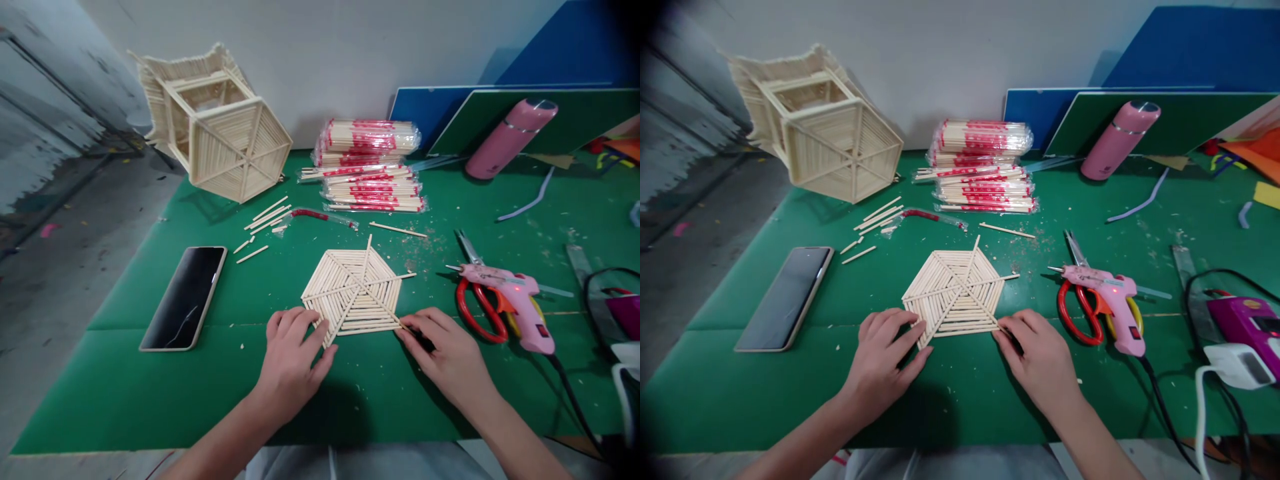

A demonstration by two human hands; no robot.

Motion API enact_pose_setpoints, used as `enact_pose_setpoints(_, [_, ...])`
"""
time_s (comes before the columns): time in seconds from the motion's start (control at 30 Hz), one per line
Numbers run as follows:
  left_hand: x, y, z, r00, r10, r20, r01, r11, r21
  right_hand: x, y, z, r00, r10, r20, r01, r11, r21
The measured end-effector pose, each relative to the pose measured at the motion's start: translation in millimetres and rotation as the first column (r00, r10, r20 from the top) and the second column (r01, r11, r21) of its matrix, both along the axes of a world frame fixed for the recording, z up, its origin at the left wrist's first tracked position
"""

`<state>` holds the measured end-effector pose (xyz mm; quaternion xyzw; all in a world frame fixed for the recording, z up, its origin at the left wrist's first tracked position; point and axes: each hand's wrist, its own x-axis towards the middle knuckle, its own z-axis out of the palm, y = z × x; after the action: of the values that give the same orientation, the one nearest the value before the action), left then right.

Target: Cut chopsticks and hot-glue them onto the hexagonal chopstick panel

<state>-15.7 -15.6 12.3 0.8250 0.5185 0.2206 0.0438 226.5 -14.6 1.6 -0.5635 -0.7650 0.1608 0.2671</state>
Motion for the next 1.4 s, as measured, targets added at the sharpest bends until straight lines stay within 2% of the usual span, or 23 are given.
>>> enact_pose_setpoints(0.33, [7.2, 4.1, 6.0, 1.0, -0.002, 0.001, 0.002, 1.0, 0.031, -2.2, 2.4, 6.3, 0.999, -0.032, -0.008, 0.032, 0.999, -0.028])
enact_pose_setpoints(0.47, [12.2, 7.7, 7.6, 0.998, -0.059, 0.006, 0.058, 0.996, 0.067, 14.7, -0.3, 11.2, 0.982, -0.184, -0.05, 0.184, 0.983, 0.0])
enact_pose_setpoints(0.53, [14.4, 10.0, 7.5, 0.995, -0.1, 0.005, 0.1, 0.993, 0.069, 30.9, -2.3, 12.2, 0.948, -0.315, -0.051, 0.317, 0.947, 0.043])
enact_pose_setpoints(0.63, [15.7, 13.1, 6.4, 0.991, -0.136, 0.005, 0.136, 0.989, 0.054, 57.5, -6.7, 15.4, 0.854, -0.52, 0.015, 0.512, 0.847, 0.145])
enact_pose_setpoints(0.7, [15.1, 14.2, 5.3, 0.99, -0.138, 0.013, 0.138, 0.99, 0.032, 72.8, -9.5, 19.0, 0.785, -0.61, 0.106, 0.575, 0.782, 0.24])
enact_pose_setpoints(0.77, [14.0, 14.3, 4.1, 0.991, -0.133, 0.022, 0.133, 0.991, 0.01, 85.3, -10.5, 22.0, 0.734, -0.652, 0.191, 0.593, 0.752, 0.289])
enact_pose_setpoints(0.83, [12.7, 13.8, 3.1, 0.991, -0.127, 0.033, 0.127, 0.992, 0.0, 94.6, -9.2, 22.8, 0.717, -0.654, 0.242, 0.602, 0.756, 0.259])
enact_pose_setpoints(0.93, [11.7, 13.3, 2.1, 0.991, -0.125, 0.046, 0.125, 0.992, 0.002, 98.7, -5.8, 21.6, 0.734, -0.637, 0.233, 0.594, 0.77, 0.232])
enact_pose_setpoints(1.07, [12.3, 14.2, 0.8, 0.986, -0.159, 0.057, 0.159, 0.987, 0.02, 81.2, -6.4, 21.8, 0.763, -0.63, 0.145, 0.571, 0.761, 0.307])
enact_pose_setpoints(1.23, [12.6, 15.1, -2.3, 0.979, -0.18, 0.095, 0.18, 0.984, 0.005, 60.5, -7.9, 17.3, 0.813, -0.567, 0.134, 0.538, 0.819, 0.202])
enact_pose_setpoints(1.4, [11.2, 15.0, -5.4, 0.974, -0.189, 0.126, 0.189, 0.982, 0.016, 77.6, 2.3, 17.6, 0.751, -0.631, 0.196, 0.596, 0.774, 0.213])
